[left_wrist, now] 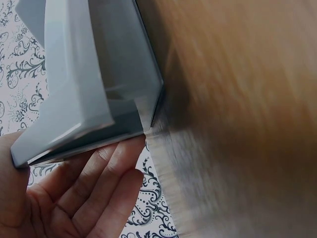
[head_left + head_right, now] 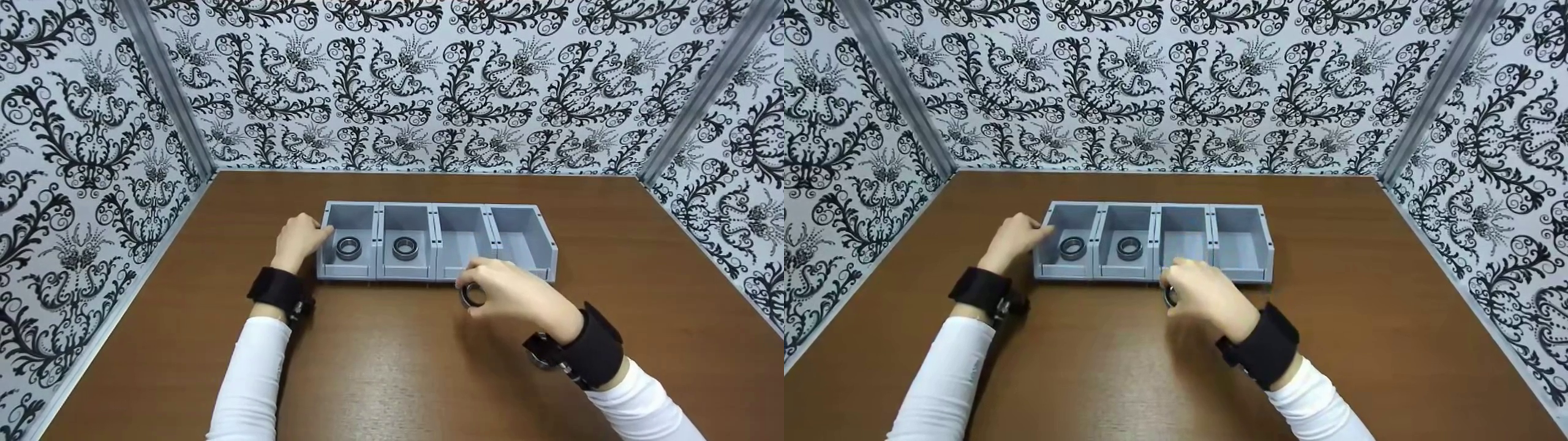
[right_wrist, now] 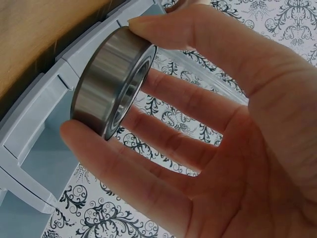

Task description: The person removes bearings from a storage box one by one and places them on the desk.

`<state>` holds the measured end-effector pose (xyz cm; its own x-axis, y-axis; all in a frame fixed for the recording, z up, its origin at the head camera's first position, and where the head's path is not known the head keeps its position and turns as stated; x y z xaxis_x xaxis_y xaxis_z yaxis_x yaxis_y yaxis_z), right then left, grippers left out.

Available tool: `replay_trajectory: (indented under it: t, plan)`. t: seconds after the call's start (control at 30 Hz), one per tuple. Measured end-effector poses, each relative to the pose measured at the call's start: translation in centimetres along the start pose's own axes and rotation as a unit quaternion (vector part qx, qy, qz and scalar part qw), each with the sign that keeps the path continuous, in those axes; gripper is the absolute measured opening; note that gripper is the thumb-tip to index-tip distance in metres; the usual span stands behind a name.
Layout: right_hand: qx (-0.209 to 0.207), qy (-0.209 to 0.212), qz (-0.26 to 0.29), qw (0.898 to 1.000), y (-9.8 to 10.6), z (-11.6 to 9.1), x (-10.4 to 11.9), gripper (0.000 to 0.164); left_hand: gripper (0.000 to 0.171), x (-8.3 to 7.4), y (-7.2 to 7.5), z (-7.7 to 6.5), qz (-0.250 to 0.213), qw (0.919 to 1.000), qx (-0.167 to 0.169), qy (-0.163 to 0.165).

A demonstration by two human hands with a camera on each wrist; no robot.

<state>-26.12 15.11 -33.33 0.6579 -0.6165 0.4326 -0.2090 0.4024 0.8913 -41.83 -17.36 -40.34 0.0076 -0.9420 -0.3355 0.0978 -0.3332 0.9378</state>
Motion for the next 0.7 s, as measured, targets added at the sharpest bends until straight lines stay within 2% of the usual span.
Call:
replay_trajectory:
  t: [0.27, 0.7]
  plan:
    - [0.004, 0.000, 0.000, 1.000, -0.3, -0.5, 0.4, 0.024, 0.042, 0.0, -0.1, 0.1, -0.001, 1.0000, 0.006, 0.004]
    - [0.021, 0.015, 0.009, 1.000, -1.3, -1.3, 0.3, 0.026, 0.042, 0.0, -0.2, 0.2, -0.002, 0.9999, 0.007, 0.008]
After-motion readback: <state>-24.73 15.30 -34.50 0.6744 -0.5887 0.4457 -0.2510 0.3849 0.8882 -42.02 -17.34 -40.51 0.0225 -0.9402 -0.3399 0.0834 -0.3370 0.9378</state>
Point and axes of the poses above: each hand's wrist, its own z-axis towards the middle knuckle, its own y-axis out of the back of the hand, x = y × z, the point moved 6 cm from there along z, towards the middle knuckle, and after that the axes turned 14 degrees about z, right-handed, at the moved point
